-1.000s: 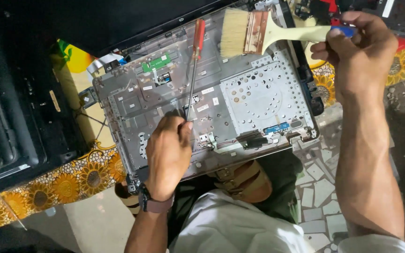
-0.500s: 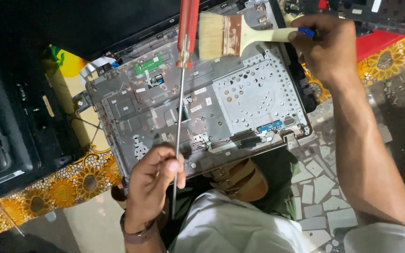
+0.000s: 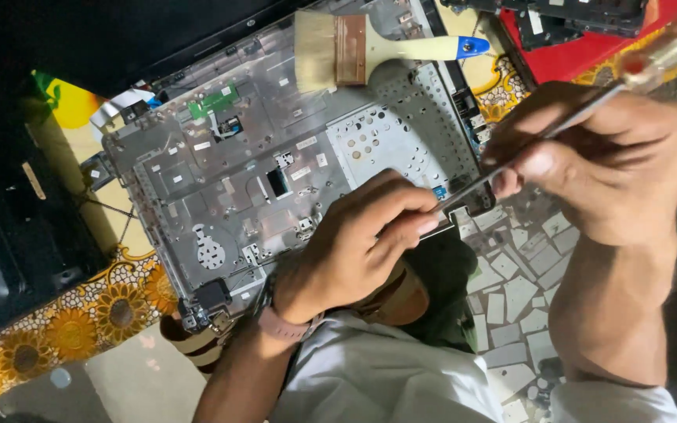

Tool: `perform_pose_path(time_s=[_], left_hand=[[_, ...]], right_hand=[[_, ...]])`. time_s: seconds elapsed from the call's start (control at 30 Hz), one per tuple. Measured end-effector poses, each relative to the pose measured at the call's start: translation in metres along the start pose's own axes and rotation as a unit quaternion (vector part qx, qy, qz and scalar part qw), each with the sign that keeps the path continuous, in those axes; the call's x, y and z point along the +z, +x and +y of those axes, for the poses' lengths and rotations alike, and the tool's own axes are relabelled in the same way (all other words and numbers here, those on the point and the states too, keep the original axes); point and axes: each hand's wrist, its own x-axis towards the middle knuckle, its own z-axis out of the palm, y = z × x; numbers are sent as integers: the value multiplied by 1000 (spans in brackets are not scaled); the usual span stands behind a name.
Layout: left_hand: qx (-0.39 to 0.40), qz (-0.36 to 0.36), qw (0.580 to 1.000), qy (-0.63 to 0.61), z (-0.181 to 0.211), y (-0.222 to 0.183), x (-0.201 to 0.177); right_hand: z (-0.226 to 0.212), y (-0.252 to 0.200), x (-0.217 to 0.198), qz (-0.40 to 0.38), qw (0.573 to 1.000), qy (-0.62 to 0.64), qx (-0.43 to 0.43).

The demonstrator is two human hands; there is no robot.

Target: Disassembling a laptop by removing screws with a screwdriver and cleaning the internal components with a brush.

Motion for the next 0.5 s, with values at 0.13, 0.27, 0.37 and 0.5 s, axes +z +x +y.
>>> perform_pose_path(time_s=[0.13, 0.27, 0.37, 0.5], left_hand=[[7, -30, 999, 38, -28, 28, 13], [-50, -133, 988, 63, -49, 37, 12], [-65, -136, 985, 83, -59, 40, 13], [-51, -129, 986, 88, -73, 41, 21]], right_hand=[[14, -18, -12, 122, 992, 7, -9], [-1, -29, -25, 222, 959, -72, 159], [-36, 10, -5, 380, 830, -94, 397], [-12, -18, -23, 288, 912, -146, 254]])
